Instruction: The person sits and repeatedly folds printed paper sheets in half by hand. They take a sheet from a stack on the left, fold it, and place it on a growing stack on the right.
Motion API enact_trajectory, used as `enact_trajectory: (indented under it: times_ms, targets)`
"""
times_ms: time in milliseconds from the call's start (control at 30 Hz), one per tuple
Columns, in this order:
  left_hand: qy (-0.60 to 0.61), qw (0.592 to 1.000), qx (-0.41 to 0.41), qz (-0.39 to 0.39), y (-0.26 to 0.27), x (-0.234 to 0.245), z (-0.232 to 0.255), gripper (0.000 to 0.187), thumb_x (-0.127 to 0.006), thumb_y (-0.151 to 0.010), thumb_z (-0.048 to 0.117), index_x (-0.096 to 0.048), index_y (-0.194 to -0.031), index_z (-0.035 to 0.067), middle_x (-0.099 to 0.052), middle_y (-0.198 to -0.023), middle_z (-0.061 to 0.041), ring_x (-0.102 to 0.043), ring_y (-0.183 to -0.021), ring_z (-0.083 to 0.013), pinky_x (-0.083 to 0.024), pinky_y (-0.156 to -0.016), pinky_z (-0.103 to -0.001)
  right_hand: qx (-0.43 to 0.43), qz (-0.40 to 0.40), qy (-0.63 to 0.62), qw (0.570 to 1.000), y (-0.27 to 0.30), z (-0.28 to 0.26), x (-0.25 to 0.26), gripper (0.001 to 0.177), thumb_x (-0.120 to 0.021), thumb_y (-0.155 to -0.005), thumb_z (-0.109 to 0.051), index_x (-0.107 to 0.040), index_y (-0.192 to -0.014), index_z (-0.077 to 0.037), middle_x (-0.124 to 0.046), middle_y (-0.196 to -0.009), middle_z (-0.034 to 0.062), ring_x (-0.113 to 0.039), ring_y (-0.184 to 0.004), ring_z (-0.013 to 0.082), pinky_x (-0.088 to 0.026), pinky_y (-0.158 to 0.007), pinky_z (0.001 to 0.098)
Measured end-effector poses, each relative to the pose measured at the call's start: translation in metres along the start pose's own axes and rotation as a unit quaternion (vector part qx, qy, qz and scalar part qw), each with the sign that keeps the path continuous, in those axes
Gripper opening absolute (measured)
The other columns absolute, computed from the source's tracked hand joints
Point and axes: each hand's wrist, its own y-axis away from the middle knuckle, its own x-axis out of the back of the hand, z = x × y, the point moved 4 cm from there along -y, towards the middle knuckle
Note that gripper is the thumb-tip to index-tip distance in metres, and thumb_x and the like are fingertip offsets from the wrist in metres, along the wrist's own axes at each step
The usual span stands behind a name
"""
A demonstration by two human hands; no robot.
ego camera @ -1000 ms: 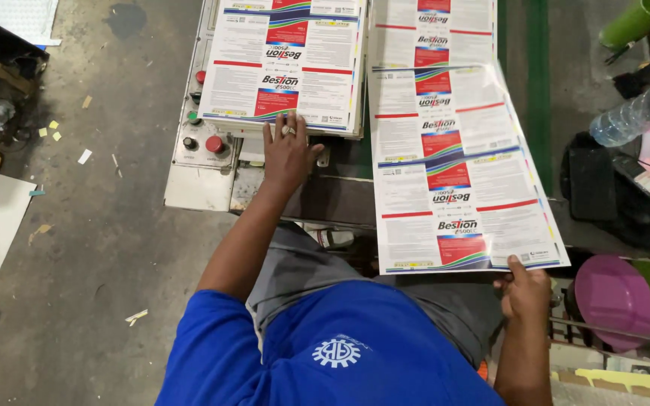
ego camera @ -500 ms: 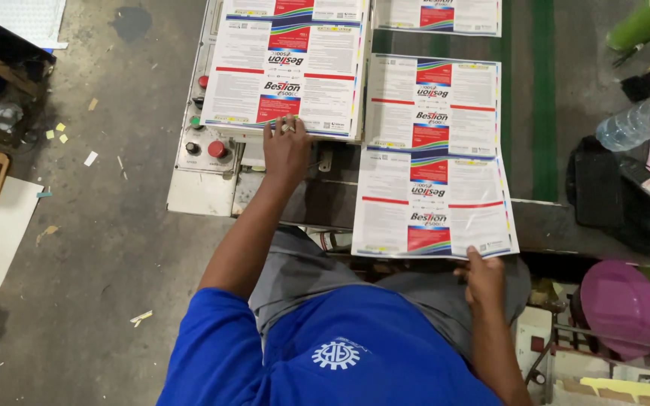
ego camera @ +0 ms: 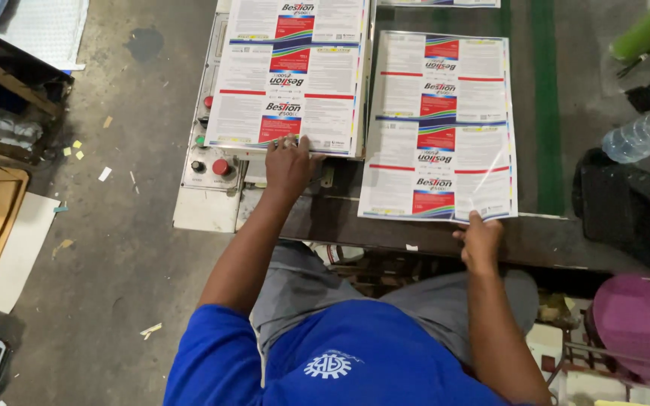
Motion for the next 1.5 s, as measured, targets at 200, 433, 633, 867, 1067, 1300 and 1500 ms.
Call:
enact_trajectory:
  times_ms: [200, 433, 633, 867, 1067, 1300, 1500]
  targets:
    - [-0.077, 0.994, -0.033, 0.066, -0.001, -0.003, -0.001, 0.038, -0.063, -0.094, 0.035, -0.067, -0.113, 0.003, -0.071, -0.103, -0.03, -0.067, -0.094, -0.0445, -0.05, -0.082, -0.05, 0.016, -0.006, 0.02, 1.0, -0.079, -0.011, -0.044, 0.026, -0.054, -0.103, -0.012, -0.061, -0.12, 0.007, -0.072, -0.093, 0.013, -0.069, -0.067, 0.0192, -0.05, -0.044, 0.029]
    - [0.032, 0.995, -0.052, 0.083, -0.001, -0.008, -0.009, 0.008, -0.058, -0.096, 0.011, -0.063, -0.099, 0.005, -0.07, -0.079, -0.015, -0.069, -0.075, -0.0352, -0.053, -0.073, -0.051, 0.008, -0.104, -0.017, 0.994, -0.223, -0.036, -0.109, 0.031, -0.051, -0.106, -0.016, -0.053, -0.133, -0.002, -0.074, -0.101, 0.0116, -0.073, -0.075, 0.0199, -0.052, -0.05, 0.0308]
    - [0.065, 0.986, -0.012, 0.151, -0.003, 0.016, 0.001, 0.006, -0.066, -0.098, 0.013, -0.061, -0.097, 0.011, -0.064, -0.066, -0.011, -0.065, -0.061, -0.0316, -0.05, -0.055, -0.046, -0.039, -0.13, -0.043, 0.99, -0.199, -0.055, -0.119, 0.042, -0.056, -0.106, -0.027, -0.043, -0.143, -0.01, -0.07, -0.109, 0.0093, -0.073, -0.088, 0.0214, -0.057, -0.059, 0.0337]
    - [0.187, 0.948, -0.22, 0.131, 0.017, 0.022, 0.102, 0.041, -0.071, -0.077, 0.013, -0.058, -0.113, 0.0, -0.067, -0.094, -0.019, -0.067, -0.078, -0.0357, -0.053, -0.07, -0.044, -0.093, -0.318, -0.028, 0.943, 0.038, -0.08, -0.156, 0.046, -0.061, -0.093, -0.026, -0.053, -0.137, -0.016, -0.073, -0.118, 0.0022, -0.074, -0.094, 0.019, -0.056, -0.064, 0.03]
    - [0.229, 0.933, -0.264, 0.088, 0.051, 0.005, 0.162, 0.04, -0.067, -0.078, 0.021, -0.057, -0.11, -0.001, -0.069, -0.098, -0.019, -0.07, -0.089, -0.0367, -0.056, -0.082, -0.047, -0.147, -0.227, -0.18, 0.946, 0.066, -0.02, -0.128, 0.033, -0.061, -0.096, -0.022, -0.061, -0.121, 0.0, -0.072, -0.103, 0.0076, -0.07, -0.083, 0.0173, -0.06, -0.068, 0.0341]
    - [0.062, 0.987, -0.132, -0.069, 0.003, -0.057, 0.054, 0.033, -0.059, -0.092, 0.011, -0.061, -0.12, -0.006, -0.069, -0.091, -0.02, -0.067, -0.078, -0.0382, -0.053, -0.071, -0.051, -0.033, -0.096, -0.136, 0.986, 0.034, -0.004, -0.016, 0.021, -0.063, -0.105, -0.012, -0.061, -0.123, -0.002, -0.067, -0.096, 0.0067, -0.06, -0.071, 0.0127, -0.054, -0.053, 0.0322]
    - [-0.014, 0.989, -0.071, 0.126, -0.003, -0.003, 0.005, 0.078, -0.065, -0.081, 0.046, -0.051, -0.132, -0.012, -0.058, -0.133, -0.035, -0.057, -0.124, -0.0516, -0.038, -0.107, -0.061, -0.012, -0.009, -0.059, 0.998, 0.02, 0.003, 0.052, 0.023, -0.058, -0.106, -0.013, -0.06, -0.124, 0.0, -0.07, -0.096, 0.0083, -0.063, -0.068, 0.0138, -0.052, -0.049, 0.029]
